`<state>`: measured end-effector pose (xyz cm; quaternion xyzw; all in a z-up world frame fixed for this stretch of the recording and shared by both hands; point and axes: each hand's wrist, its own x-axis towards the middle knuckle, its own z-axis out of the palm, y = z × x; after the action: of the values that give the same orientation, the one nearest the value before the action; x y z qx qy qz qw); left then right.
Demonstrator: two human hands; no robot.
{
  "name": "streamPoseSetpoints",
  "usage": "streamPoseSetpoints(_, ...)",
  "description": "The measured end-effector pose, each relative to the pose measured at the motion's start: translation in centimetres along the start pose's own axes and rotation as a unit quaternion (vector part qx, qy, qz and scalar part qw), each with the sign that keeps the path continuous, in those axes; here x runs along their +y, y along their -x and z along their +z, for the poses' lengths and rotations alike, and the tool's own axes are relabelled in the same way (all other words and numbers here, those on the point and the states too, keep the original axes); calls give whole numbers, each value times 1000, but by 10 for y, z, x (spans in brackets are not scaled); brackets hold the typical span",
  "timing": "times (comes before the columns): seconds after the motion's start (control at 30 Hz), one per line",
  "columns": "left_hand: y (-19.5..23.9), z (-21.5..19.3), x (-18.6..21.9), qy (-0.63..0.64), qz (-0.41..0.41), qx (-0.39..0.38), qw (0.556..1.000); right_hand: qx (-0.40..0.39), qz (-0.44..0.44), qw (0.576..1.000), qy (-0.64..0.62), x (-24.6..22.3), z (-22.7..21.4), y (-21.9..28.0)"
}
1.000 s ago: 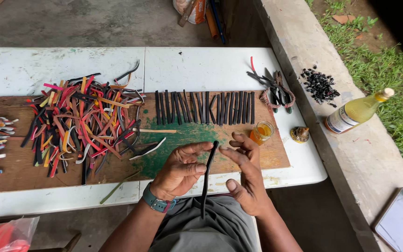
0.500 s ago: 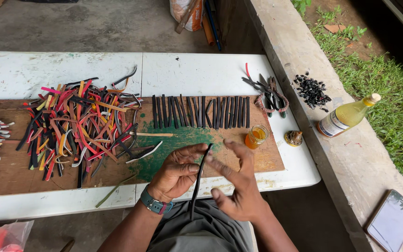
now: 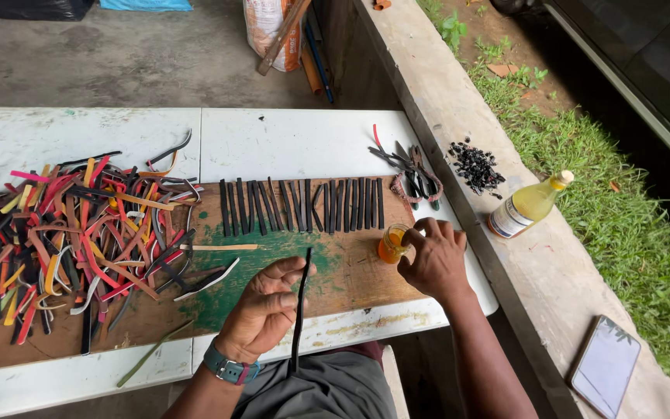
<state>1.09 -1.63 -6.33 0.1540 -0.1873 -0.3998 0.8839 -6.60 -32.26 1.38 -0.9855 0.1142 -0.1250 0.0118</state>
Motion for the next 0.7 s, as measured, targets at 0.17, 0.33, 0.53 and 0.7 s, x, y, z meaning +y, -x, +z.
streamPoseSetpoints(0.17, -9, 5, -6, -17, -14, 7, 1000, -39, 11, 999, -25, 7, 18, -6)
streamPoseSetpoints(0.33, -13, 13, -1, 1, -28, -24, 999, -27, 40, 996, -82, -7, -1, -6)
streamPoseSetpoints(0.53, -21, 16, -10, 30, -40, -31, 998, 38, -141, 826, -544, -58, -18, 56)
streamPoseSetpoints(0.7, -18, 22, -8, 30, -40, -37, 998, 16, -188, 850, -492, -79, -25, 65)
